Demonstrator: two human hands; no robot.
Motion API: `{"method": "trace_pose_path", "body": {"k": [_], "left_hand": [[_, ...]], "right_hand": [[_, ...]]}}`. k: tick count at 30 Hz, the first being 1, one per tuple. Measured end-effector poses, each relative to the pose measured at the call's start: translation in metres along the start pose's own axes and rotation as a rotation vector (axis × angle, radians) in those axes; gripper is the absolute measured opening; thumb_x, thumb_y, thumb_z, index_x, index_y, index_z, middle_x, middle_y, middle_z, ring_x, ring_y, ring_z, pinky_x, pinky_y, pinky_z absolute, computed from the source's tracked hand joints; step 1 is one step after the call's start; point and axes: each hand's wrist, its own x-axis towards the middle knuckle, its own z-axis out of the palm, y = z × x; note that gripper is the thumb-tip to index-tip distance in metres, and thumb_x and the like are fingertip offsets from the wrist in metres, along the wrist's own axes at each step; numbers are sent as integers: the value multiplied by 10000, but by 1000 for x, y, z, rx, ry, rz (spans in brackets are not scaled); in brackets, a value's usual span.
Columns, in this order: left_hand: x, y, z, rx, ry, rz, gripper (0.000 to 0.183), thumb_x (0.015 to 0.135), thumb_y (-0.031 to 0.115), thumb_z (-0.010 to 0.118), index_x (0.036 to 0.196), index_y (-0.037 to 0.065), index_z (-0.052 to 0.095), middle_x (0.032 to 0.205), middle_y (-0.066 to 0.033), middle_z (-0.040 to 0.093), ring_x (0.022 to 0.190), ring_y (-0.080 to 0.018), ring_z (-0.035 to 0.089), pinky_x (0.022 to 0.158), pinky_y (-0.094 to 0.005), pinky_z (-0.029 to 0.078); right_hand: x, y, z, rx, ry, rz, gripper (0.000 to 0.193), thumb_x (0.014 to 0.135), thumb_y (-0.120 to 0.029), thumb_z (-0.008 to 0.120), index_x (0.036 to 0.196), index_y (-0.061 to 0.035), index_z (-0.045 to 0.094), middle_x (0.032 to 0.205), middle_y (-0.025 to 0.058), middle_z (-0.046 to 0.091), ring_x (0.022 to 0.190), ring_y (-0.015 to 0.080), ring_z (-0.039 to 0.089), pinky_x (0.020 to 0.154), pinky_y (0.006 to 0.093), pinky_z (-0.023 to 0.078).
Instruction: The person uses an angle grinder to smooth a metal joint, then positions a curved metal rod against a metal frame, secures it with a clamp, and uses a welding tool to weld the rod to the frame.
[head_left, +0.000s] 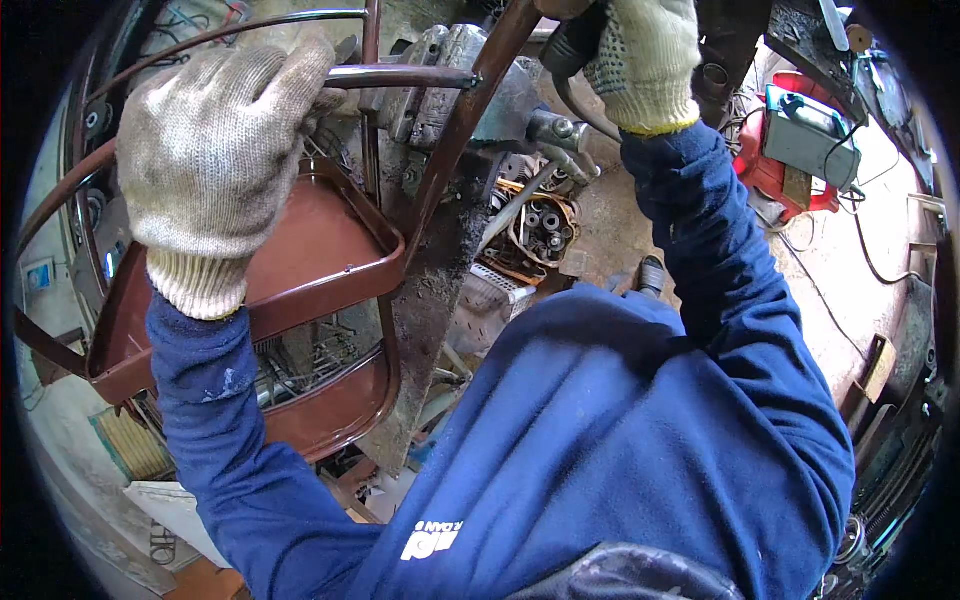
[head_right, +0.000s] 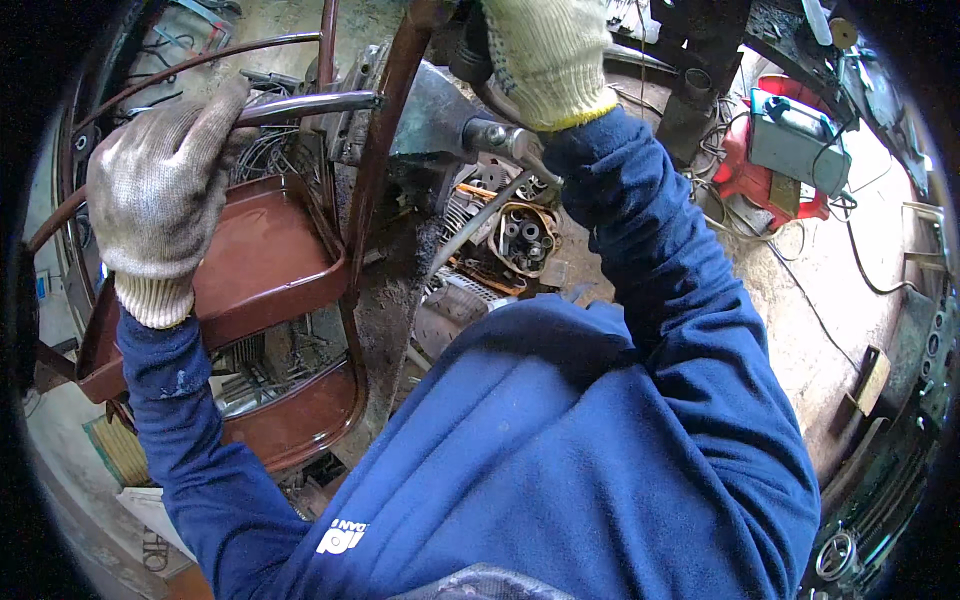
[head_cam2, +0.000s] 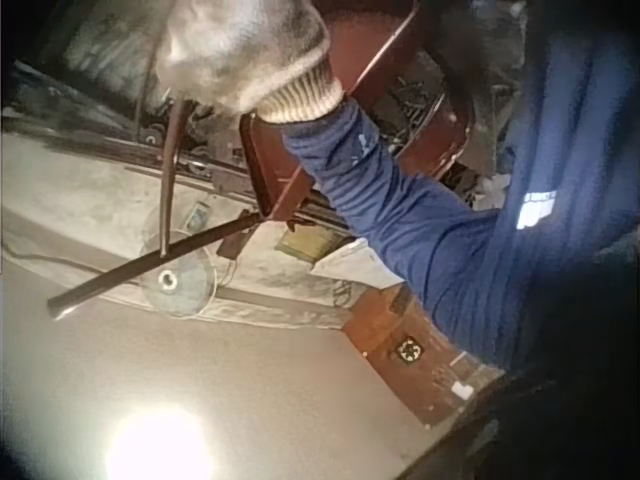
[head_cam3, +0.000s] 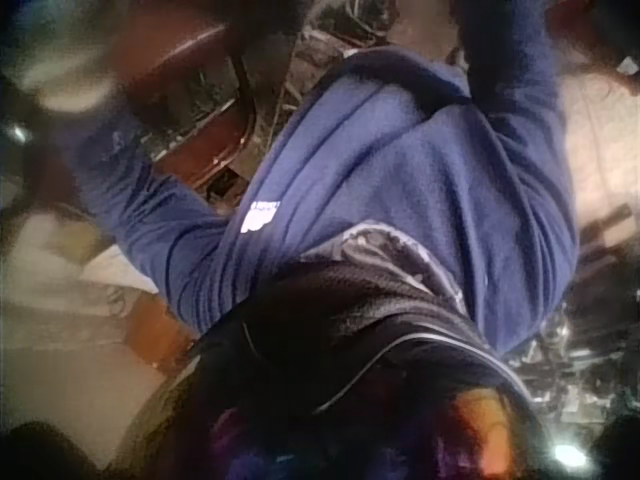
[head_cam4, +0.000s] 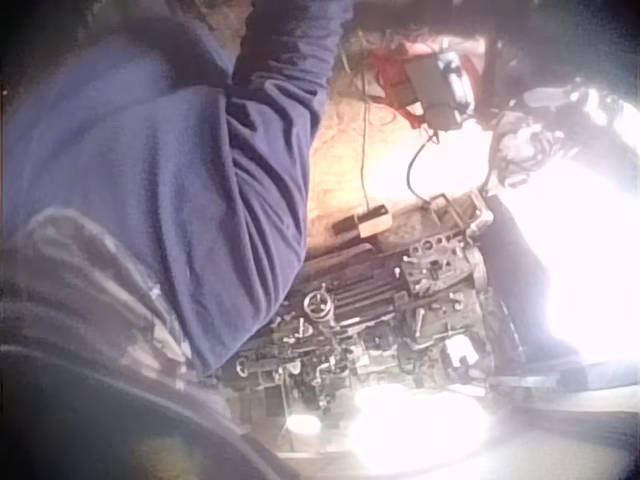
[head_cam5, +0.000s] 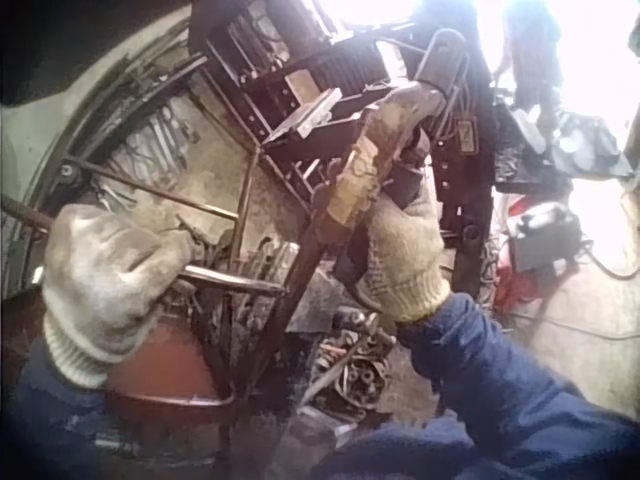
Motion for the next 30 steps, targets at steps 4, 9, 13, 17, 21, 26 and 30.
{"method": "trace_pose_path", "body": {"k": [4, 9, 13, 17, 21, 26, 30], "left_hand": [[1, -2, -2, 44, -10, -4, 419, 757, 217, 772, 1164, 172, 685, 903, -65, 698, 808, -254, 688, 694, -382, 543], [0, 2, 4, 42, -18, -28, 412, 750, 222, 779, 1152, 183, 697, 903, -60, 702, 804, -250, 690, 691, -376, 543], [2, 0, -1, 26, -7, -10, 423, 754, 217, 780, 1167, 187, 693, 904, -62, 704, 801, -249, 690, 693, -374, 545], [-4, 1, -4, 39, -39, -31, 427, 759, 225, 780, 1175, 192, 691, 903, -58, 705, 793, -246, 690, 693, -372, 546], [8, 3, 6, -14, 53, -16, 425, 761, 235, 779, 1176, 197, 691, 898, -55, 704, 782, -242, 687, 688, -369, 546], [-1, 1, -1, 32, -5, -19, 438, 757, 228, 785, 1182, 193, 686, 897, -54, 704, 771, -240, 684, 676, -368, 543], [1, 1, -4, 18, -21, -15, 448, 753, 221, 789, 1187, 189, 683, 896, -56, 703, 765, -244, 680, 669, -372, 540]], "right_hand": [[-27, -11, -60, -611, -41, -181, 253, 969, -156, 578, 1182, -32, 524, 987, 110, 621, 936, 269, 655, 752, 410, 581], [-122, -44, -74, -304, 103, 234, 392, 836, 43, 704, 1178, -15, 523, 962, 102, 632, 847, 239, 674, 704, 410, 597], [-164, -41, -82, -71, 109, 602, 353, 784, 7, 759, 1094, -40, 596, 964, 62, 662, 892, 177, 672, 805, 328, 560], [-164, -43, -55, -826, -242, 295, 302, 790, -52, 695, 1079, -18, 614, 944, 76, 687, 850, 161, 675, 791, 323, 545], [-175, -1, -89, -679, 56, 556, 373, 728, -116, 783, 1051, -27, 620, 880, 146, 698, 791, 220, 710, 723, 335, 556], [-163, -21, -60, -982, -220, 303, 429, 698, -152, 813, 1061, -33, 618, 916, 178, 708, 839, 267, 725, 741, 350, 559], [-167, -9, -69, -936, -185, 331, 464, 689, -164, 817, 1084, -38, 610, 926, 182, 710, 858, 295, 726, 755, 366, 561]]}}
